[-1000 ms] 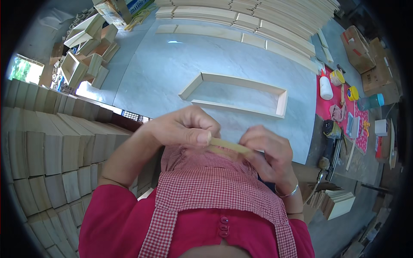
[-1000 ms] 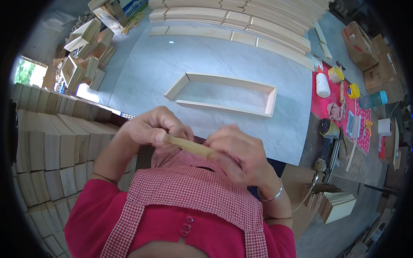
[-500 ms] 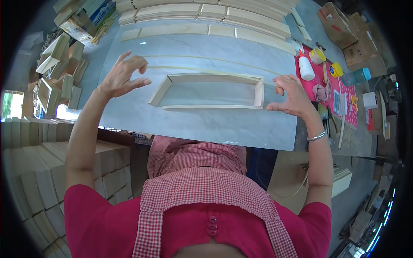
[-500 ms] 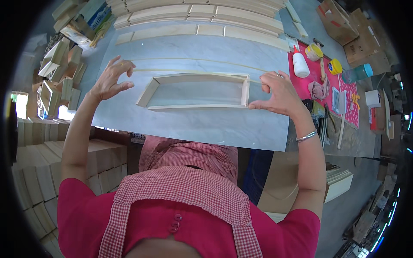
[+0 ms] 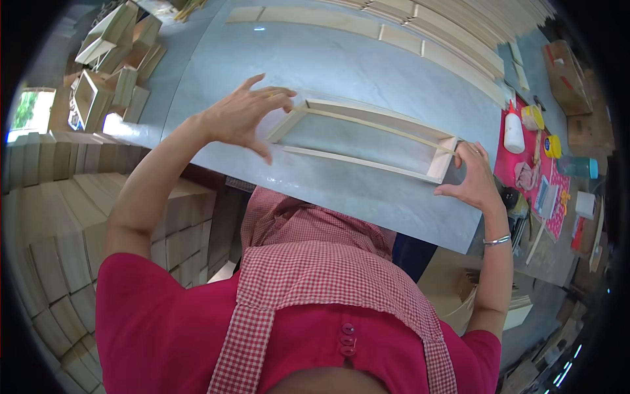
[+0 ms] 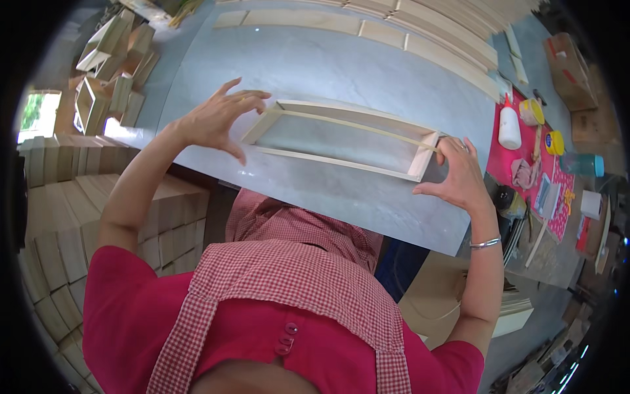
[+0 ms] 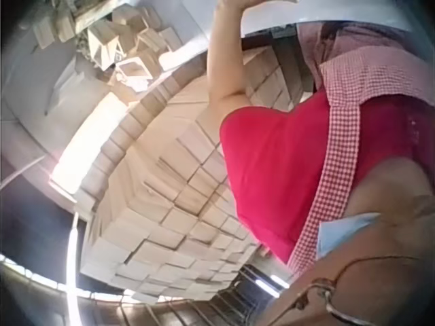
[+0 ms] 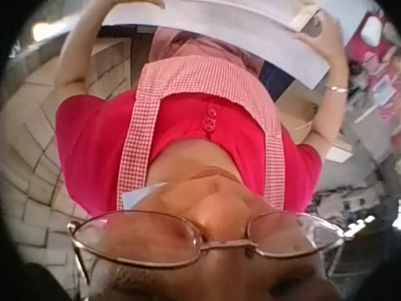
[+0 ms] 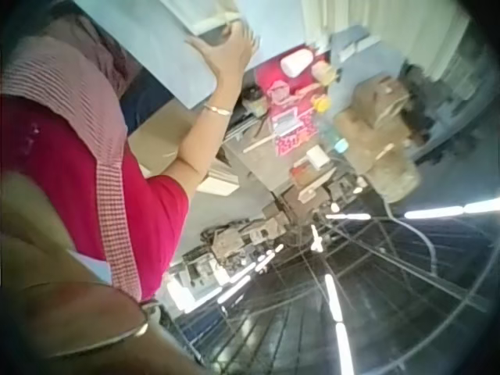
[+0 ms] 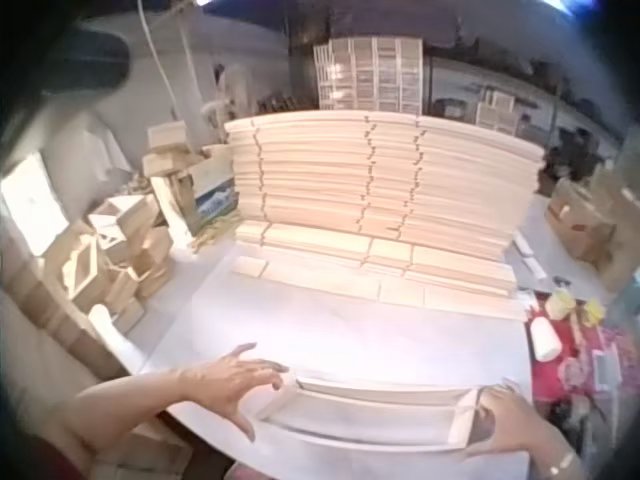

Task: The person assembles small wooden boxes by applying glue to the edges of pre-cut wooden frames and attaching wooden panels. They use a pneumatic nail gun to secure the joints and a bottle of white glue for adhesion. The process involves repeated cycles of gluing, aligning, and nailing to construct the box structure.

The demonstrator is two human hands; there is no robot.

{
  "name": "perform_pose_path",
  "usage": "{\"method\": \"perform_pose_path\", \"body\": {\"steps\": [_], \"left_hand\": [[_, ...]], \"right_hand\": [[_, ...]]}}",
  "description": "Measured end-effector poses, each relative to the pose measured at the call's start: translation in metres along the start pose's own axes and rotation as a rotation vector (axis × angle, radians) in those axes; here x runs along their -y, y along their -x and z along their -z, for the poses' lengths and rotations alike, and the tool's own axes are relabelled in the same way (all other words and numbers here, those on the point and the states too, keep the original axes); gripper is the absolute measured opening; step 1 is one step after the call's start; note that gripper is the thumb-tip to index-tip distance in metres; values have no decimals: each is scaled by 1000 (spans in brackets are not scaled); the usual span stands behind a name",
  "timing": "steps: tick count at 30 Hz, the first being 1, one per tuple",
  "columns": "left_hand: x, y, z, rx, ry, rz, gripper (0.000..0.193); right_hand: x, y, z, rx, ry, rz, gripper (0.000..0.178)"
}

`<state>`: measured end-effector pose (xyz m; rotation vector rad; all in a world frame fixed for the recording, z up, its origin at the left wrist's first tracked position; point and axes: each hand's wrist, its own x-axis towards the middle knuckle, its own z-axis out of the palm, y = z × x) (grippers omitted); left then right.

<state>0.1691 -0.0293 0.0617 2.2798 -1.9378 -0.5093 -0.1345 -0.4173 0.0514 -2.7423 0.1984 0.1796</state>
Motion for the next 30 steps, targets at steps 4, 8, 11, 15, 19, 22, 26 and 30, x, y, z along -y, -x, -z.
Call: {"method": "perform_pose_path", "body": {"steps": [4,8,11,15,19,22,26,30], "left_hand": [[3,-6,-12,-49,55,29,94],[-5,-11,-7,-83,76,29,86],[-5,-10,-14,-141,144,52,77],[-7,-3,-35,-301,322,42,62],[-16,5,-59,-447,316,86,53],[-24,6,-72,-584,301,84,49],[-23,6,-86,-697,318,78,45],[-23,7,-99,-772,347,46,37]], "right_hand": [[2,2,-4,-43,-30,-22,70],[7,2,-8,-60,-38,-22,67],[7,6,-11,-81,-44,6,62],[4,13,-24,-161,-58,80,52],[12,27,-47,-365,-123,174,49],[22,33,-58,-435,-93,199,48],[33,36,-72,-520,-105,203,44],[29,41,-89,-600,-119,190,42]]}}
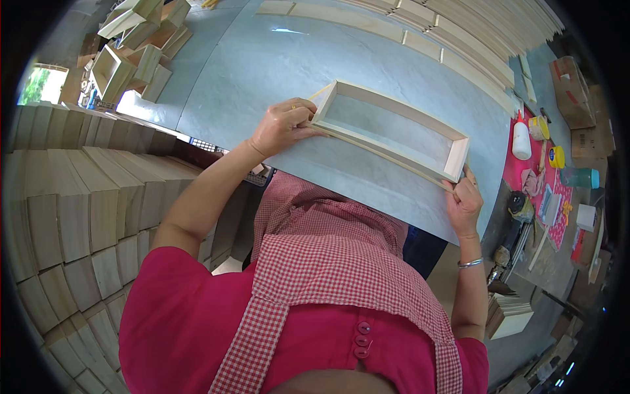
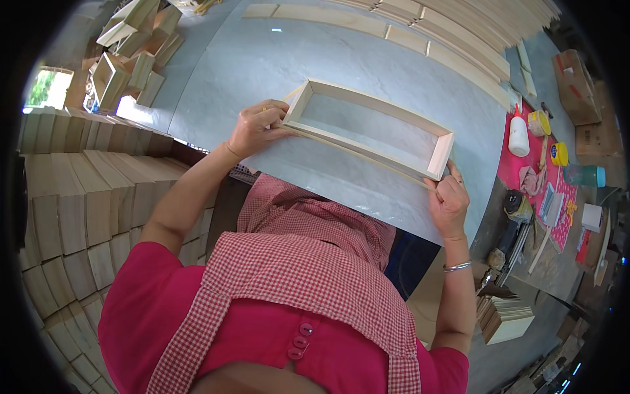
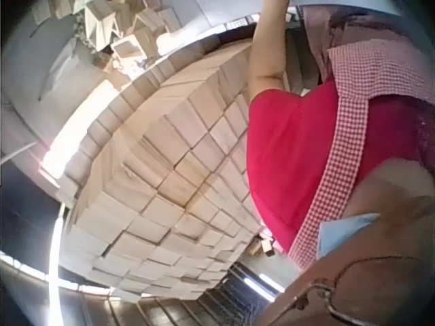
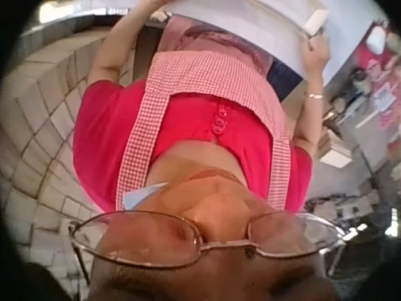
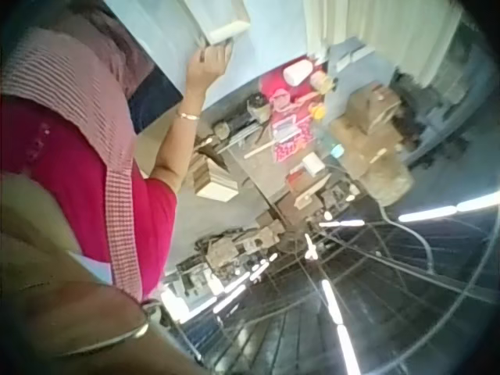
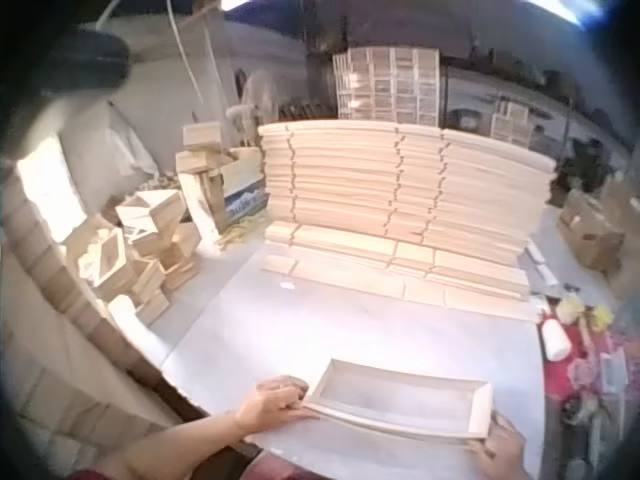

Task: The person assembles small wooden boxes by applying glue to the edges of pre-cut wooden frames and attaching wooden panels. They use a pneumatic nail gun to secure the joints and a bottle of white glue for adhesion. The process involves repeated cycles of gluing, aligning, and nailing to construct the box structure.

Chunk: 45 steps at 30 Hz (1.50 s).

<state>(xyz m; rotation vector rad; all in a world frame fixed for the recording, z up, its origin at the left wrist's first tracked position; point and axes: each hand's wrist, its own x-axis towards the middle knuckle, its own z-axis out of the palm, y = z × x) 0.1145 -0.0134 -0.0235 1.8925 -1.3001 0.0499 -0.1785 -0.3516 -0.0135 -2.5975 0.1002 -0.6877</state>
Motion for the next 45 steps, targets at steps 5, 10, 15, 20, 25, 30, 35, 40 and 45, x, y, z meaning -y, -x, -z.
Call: {"method": "perform_pose_path", "body": {"steps": [5,10,15,20,25,30,35,40,45], "left_hand": [[1,-4,7,81,-78,-141,35],[-1,-5,33,307,-13,-114,34],[6,-2,16,196,156,114,25],[1,-4,-2,-3,398,321,23],[-12,-2,-13,-52,133,194,25],[-40,-22,-15,-103,594,750,24],[-46,-20,-21,-151,1033,925,29],[-35,-24,-8,-5,865,949,31],[-42,-23,-12,-21,837,998,29]], "right_hand": [[4,4,-7,-77,41,-47,39],[7,0,-6,-53,51,-120,8],[-1,8,-7,-132,-368,-317,30],[-8,11,-5,-474,-386,-711,27],[90,-55,-31,-418,81,-91,35],[149,-113,-93,-198,151,82,47],[137,-129,-128,-190,58,103,44],[132,-129,-144,-214,-68,142,40],[128,-123,-157,-255,-39,137,39]]}}
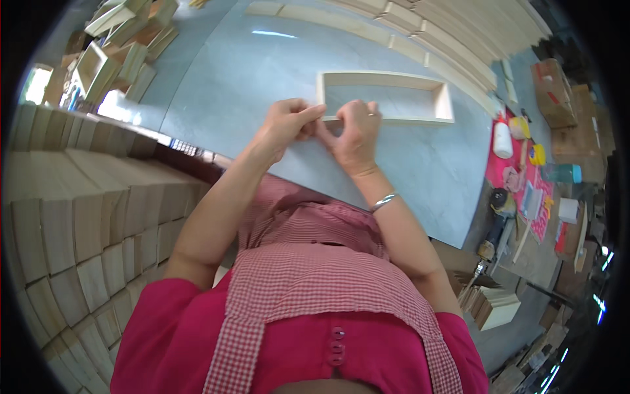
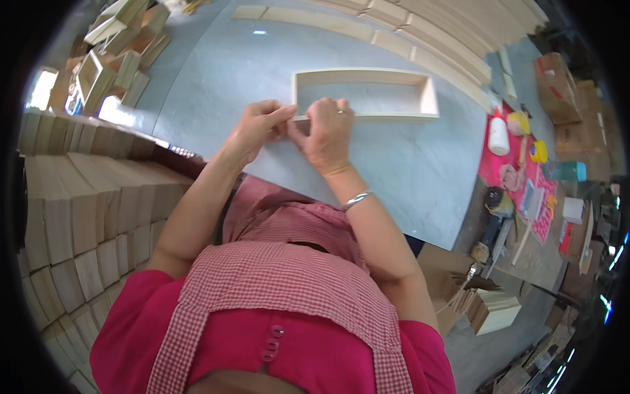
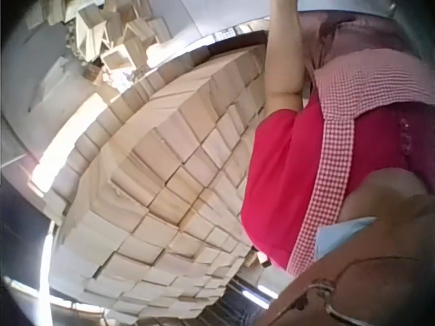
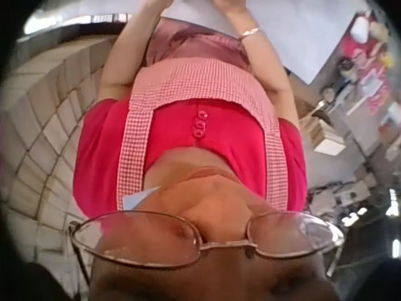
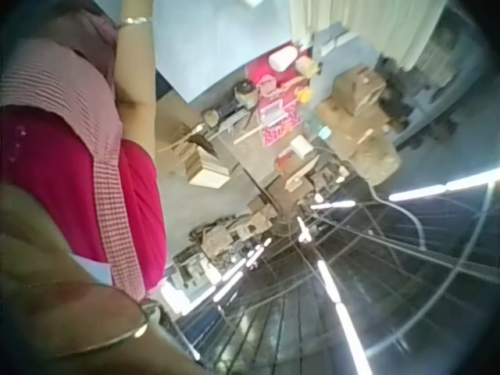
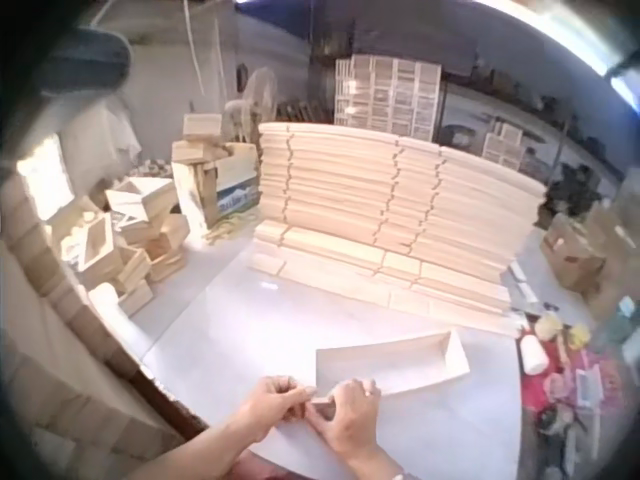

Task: The person assembles small wooden boxes by applying glue to the edges of pre-cut wooden frames and attaching wooden panels. They use a pneumatic nail gun to secure the joints and a bottle of white glue for adhesion. The process involves repeated cycles of gluing, aligning, and nailing to construct the box structure.

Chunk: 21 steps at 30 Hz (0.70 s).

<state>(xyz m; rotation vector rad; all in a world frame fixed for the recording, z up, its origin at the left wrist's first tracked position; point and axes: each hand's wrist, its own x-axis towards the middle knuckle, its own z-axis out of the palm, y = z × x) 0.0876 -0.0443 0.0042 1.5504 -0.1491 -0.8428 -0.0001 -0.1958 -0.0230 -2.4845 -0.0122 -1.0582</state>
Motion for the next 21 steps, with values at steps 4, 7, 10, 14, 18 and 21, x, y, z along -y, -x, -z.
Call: {"method": "perform_pose_path", "body": {"steps": [4,7,10,14,18,21], "left_hand": [[-8,4,-7,-39,-14,20,30],[-8,12,-12,-73,-19,-25,27],[-3,2,-10,-4,31,-44,24],[-12,-2,0,60,23,-11,24],[-25,19,21,90,60,14,22],[-21,40,29,109,-11,31,23]], "right_hand": [[-2,-15,32,17,-206,-86,34],[-43,-26,77,-211,-25,-153,33],[-140,-4,115,-336,177,-513,24],[-168,9,141,29,-124,-854,34],[-111,29,158,-149,-392,-898,36],[-77,72,176,-108,-380,-962,33]]}}
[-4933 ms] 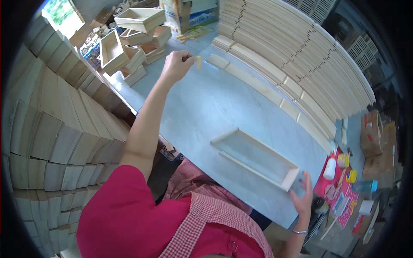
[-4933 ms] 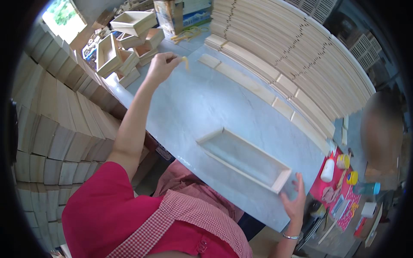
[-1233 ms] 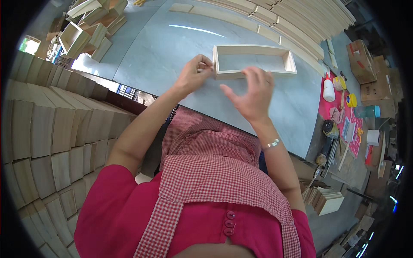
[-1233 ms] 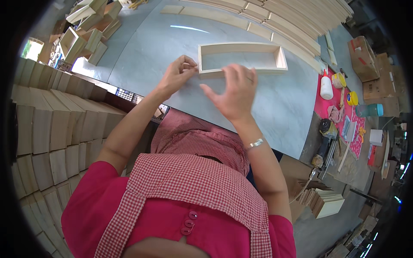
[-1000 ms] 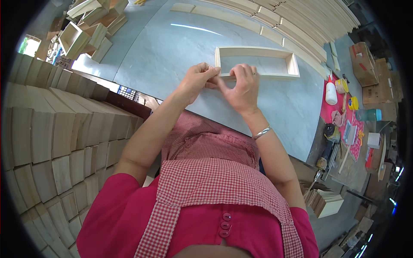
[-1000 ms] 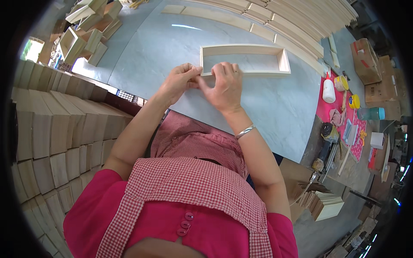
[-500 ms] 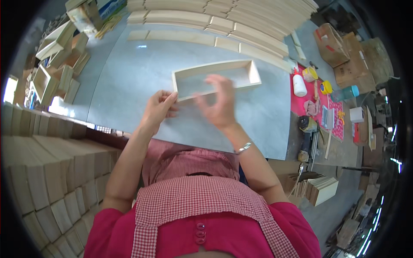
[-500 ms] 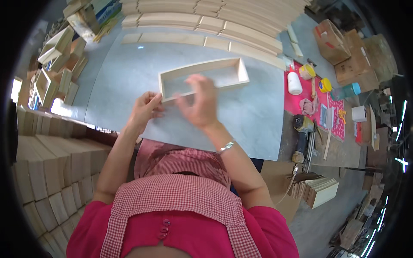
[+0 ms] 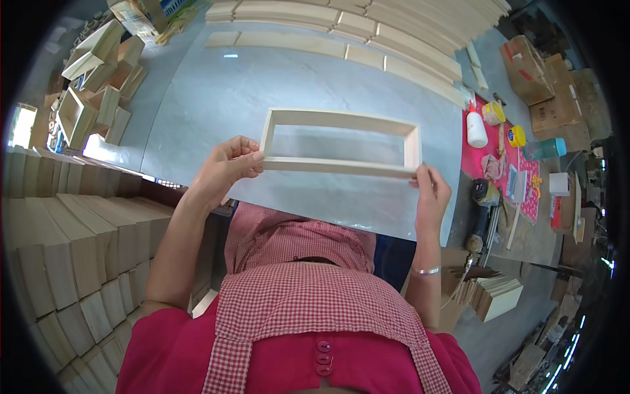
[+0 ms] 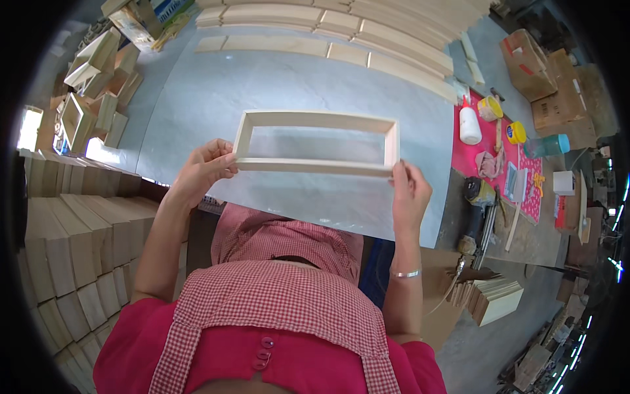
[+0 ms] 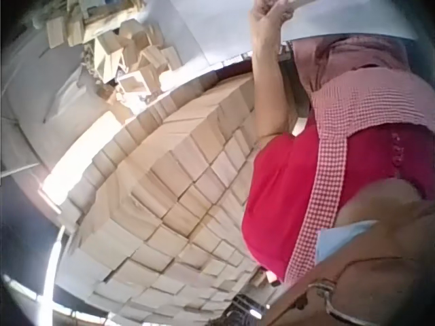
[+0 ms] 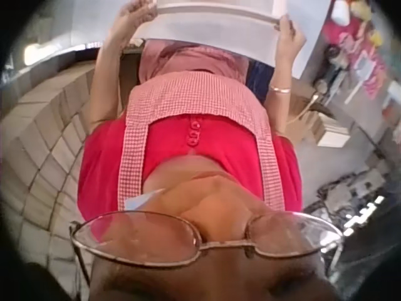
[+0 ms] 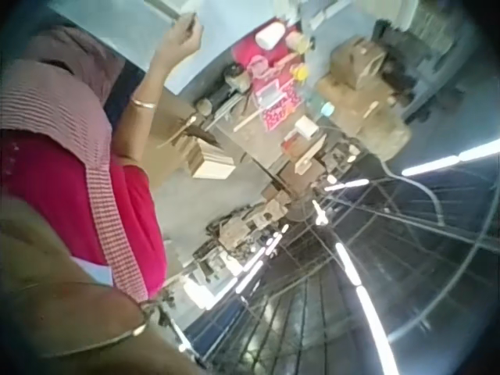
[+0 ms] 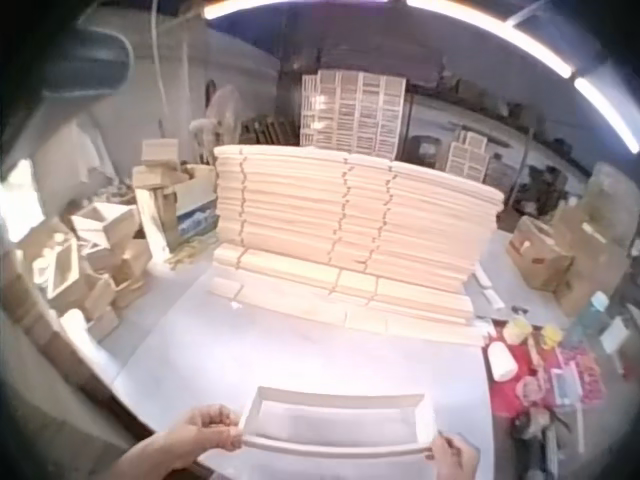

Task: The person assembles small wooden boxes by applying glue to the edges of pre-cut wooden frames and attaching wooden panels. They use a pneumatic nail gun to secure the joints and a bottle of white glue for adhesion. The process involves repeated cycles of gluing, aligning, and nailing to construct the box structure.

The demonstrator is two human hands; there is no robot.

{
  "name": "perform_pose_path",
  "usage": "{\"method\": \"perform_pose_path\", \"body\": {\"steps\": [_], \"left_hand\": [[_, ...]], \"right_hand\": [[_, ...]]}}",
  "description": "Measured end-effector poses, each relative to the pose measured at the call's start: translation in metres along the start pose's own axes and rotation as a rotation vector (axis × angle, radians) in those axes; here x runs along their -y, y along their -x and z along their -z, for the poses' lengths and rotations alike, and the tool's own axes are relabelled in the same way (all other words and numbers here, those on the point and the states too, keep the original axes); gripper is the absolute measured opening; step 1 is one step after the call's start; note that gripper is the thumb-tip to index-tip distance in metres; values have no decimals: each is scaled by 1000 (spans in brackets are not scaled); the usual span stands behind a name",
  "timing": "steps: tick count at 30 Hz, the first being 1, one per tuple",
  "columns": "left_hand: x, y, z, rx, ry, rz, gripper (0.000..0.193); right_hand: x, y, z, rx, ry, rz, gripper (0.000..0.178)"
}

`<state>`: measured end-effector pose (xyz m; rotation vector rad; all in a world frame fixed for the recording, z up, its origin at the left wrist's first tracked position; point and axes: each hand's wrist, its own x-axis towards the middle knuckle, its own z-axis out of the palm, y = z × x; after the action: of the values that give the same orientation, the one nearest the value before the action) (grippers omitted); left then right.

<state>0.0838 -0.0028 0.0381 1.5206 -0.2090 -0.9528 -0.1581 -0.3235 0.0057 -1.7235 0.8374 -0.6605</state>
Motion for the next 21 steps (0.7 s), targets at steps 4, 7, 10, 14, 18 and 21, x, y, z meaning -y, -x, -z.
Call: {"method": "perform_pose_path", "body": {"steps": [4,7,10,14,18,21], "left_hand": [[24,3,13,-19,-75,40,27],[29,4,11,-26,-119,41,34],[27,12,0,-45,-151,-94,41],[41,15,-14,-129,-204,-355,41],[-21,-1,-9,-268,-279,-136,46],[-38,-23,-8,-167,-127,-18,46]], "right_hand": [[-6,37,2,51,-19,-122,32],[-6,32,2,91,-18,-120,33],[-5,34,4,96,-24,-115,35],[-6,27,9,119,26,133,34],[41,10,23,139,107,348,32],[33,-28,20,184,340,293,33]]}}
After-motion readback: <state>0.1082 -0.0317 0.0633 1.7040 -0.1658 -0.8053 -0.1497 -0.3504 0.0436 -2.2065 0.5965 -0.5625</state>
